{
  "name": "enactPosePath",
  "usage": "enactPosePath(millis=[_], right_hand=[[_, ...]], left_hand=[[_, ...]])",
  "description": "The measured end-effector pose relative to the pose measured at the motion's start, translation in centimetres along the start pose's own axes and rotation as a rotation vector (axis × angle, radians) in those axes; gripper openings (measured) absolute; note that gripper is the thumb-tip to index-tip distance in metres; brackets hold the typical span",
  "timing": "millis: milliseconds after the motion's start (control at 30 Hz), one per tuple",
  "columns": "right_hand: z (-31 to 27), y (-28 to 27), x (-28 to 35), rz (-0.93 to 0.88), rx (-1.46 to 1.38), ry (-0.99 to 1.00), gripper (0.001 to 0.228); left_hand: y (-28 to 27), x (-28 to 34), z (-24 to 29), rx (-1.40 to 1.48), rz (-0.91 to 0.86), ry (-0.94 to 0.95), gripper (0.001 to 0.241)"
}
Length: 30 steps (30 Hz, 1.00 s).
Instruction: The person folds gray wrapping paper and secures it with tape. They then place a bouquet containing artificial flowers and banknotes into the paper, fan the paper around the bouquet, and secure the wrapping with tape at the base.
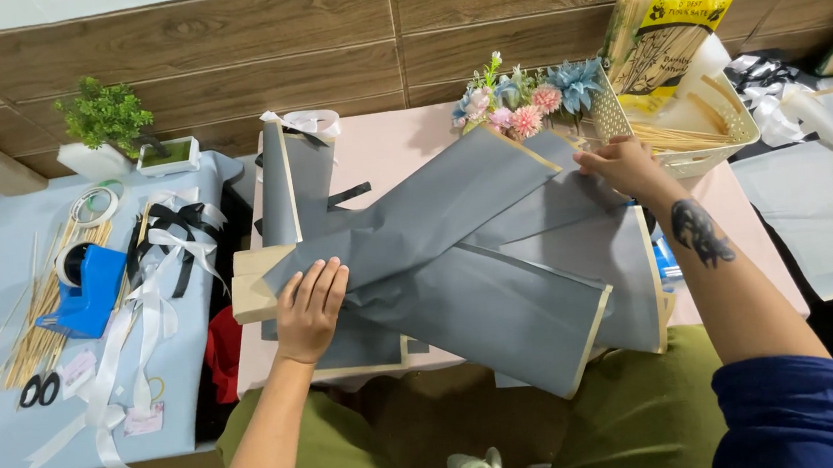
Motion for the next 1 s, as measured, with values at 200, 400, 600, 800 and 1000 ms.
enactPosePath(millis=[200, 400, 600, 800, 1000], right_hand=[[-2.1, 2.4, 0.0, -0.089, 0.026, 0.000, 0.035], [-2.9, 2.1, 0.5, -0.045, 0.062, 0.092, 0.047], [-1.5, 4.7, -1.9, -0.100, -0.013, 0.085, 0.037], [-1.3, 5.3, -1.3, -0.087, -0.018, 0.048, 0.033], [-2.5, 3.1, 0.5, -0.071, 0.134, 0.051, 0.034]], left_hand=[[0.0, 0.3, 0.3, 0.001, -0.011, 0.002, 0.022], [0.2, 0.3, 0.3, -0.001, -0.011, -0.013, 0.021], [0.0, 0.0, 0.4, -0.001, -0.009, -0.010, 0.021], [0.4, 0.7, 0.3, -0.022, -0.034, -0.051, 0.019], [0.1, 0.7, -0.4, -0.041, -0.040, -0.071, 0.020]])
Point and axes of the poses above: each hand's wrist, its own x-axis away from the middle knuckle, its own y-axis out of the palm, z = x × y, the point moved 5 cm from there along -x, towards the middle knuckle, and after that the axes turned 4 degrees about -y, right-handed, at the moved point
